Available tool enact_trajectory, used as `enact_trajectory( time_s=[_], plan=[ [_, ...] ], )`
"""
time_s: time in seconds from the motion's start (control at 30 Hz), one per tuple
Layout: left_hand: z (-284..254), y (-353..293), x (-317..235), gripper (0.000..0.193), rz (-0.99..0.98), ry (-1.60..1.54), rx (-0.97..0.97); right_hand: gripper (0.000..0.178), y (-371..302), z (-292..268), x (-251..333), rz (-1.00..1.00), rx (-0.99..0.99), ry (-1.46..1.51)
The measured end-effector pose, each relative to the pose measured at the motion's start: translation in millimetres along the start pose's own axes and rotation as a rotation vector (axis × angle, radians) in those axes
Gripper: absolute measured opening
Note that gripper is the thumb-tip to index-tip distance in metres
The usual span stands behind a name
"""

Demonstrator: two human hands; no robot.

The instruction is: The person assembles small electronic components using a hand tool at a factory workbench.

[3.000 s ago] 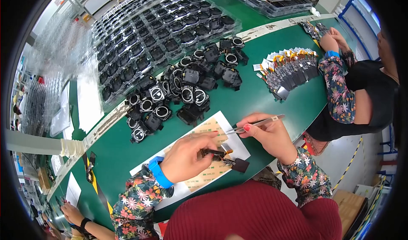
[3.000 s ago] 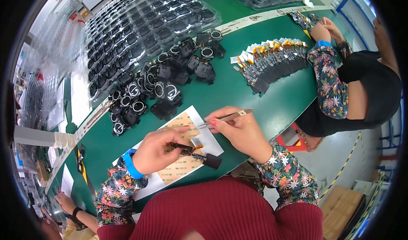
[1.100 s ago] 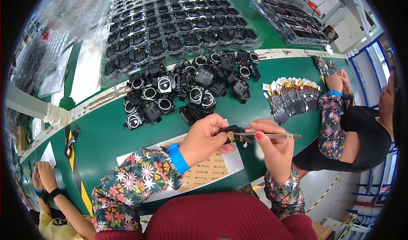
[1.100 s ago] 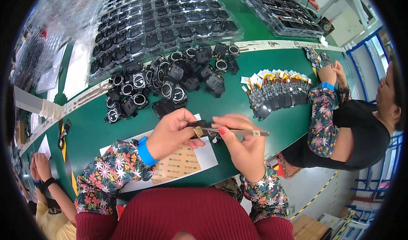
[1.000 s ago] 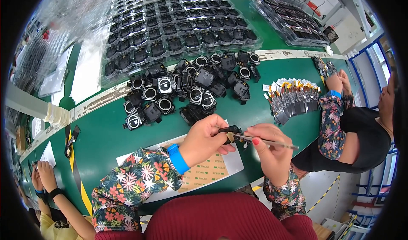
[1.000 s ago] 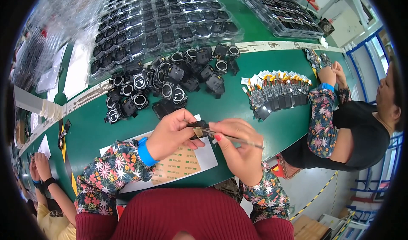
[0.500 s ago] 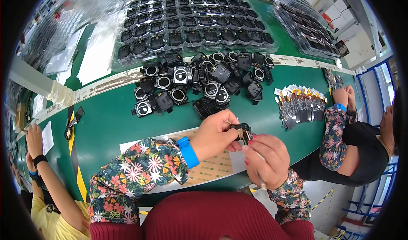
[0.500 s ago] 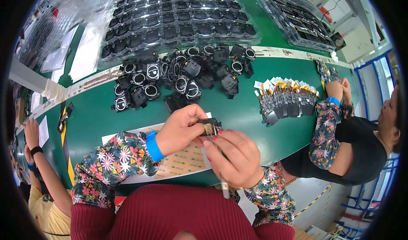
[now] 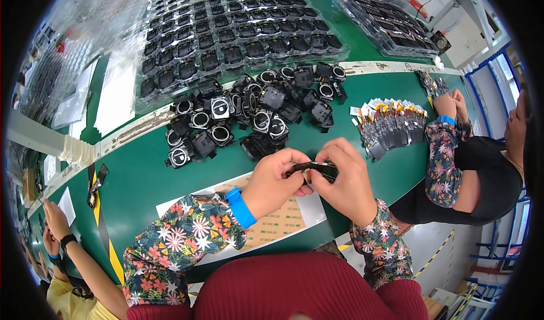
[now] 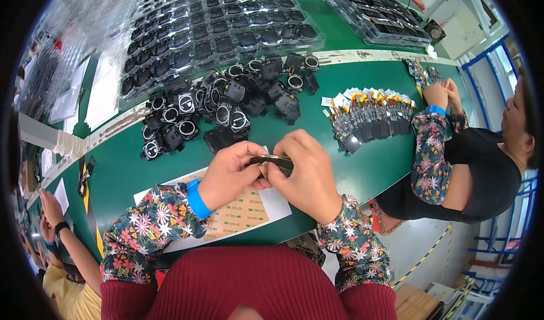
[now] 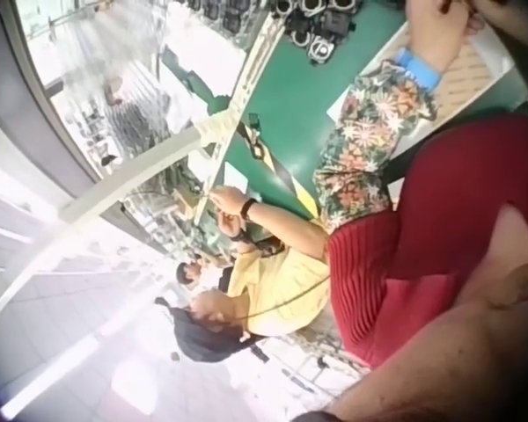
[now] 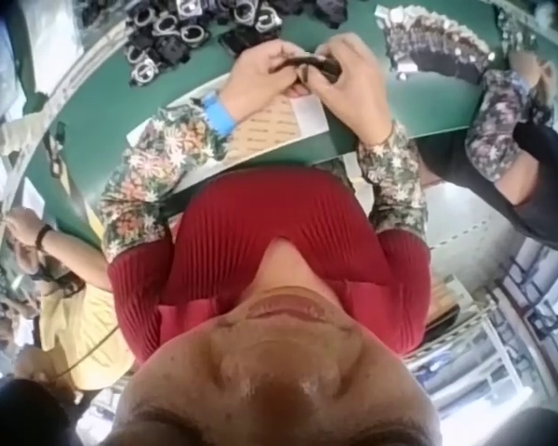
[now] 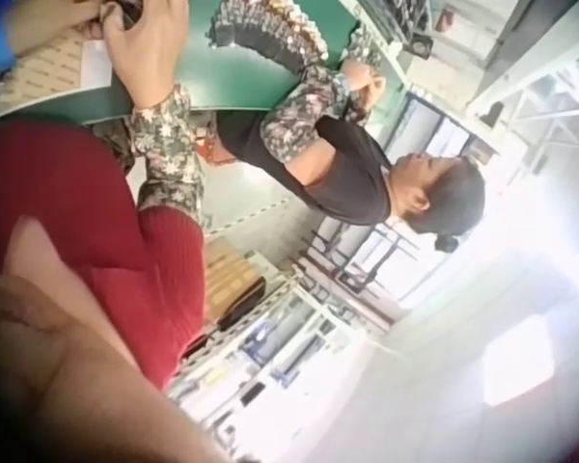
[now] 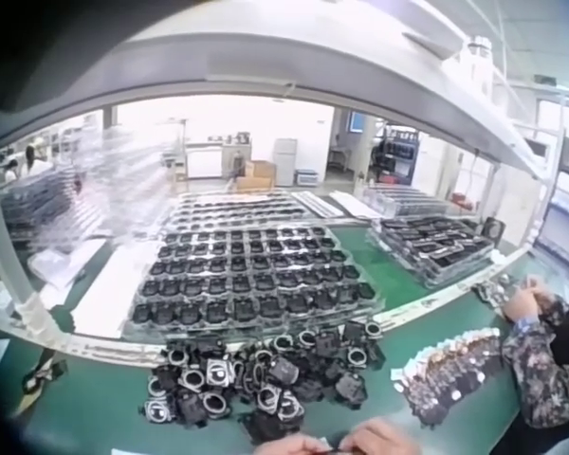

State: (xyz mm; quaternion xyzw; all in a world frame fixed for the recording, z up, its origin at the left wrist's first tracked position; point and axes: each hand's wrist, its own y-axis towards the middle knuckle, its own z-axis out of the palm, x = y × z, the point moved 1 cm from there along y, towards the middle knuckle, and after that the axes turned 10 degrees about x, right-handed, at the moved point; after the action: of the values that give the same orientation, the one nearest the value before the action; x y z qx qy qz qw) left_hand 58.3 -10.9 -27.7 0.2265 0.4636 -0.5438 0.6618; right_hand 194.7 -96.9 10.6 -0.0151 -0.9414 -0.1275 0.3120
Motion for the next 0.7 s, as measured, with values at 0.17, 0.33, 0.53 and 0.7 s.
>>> enact_trajectory(
  time_s=[0.17,0.33,0.53,0.7],
  plan=[
    [-1.4,2.7,-0.7,0.016,-0.009,-0.021,0.032,0.017,0.2,2.9,-4.4,0.090,0.009,0.105],
    [-6.2,3.5,3.3,0.014,0.004,-0.027,0.021,0.017,3.4,9.9,-3.3,0.064,-0.026,0.079],
    [-3.2,4.5,6.4,0.018,0.088,0.117,-0.033,0.017,1.8,13.3,4.2,-0.069,-0.145,-0.067],
    [-2.2,-13.2,-18.2,0.020,0.273,0.305,-0.021,0.028,-17.7,8.1,-8.2,-0.041,-0.411,0.574]
  ],
)
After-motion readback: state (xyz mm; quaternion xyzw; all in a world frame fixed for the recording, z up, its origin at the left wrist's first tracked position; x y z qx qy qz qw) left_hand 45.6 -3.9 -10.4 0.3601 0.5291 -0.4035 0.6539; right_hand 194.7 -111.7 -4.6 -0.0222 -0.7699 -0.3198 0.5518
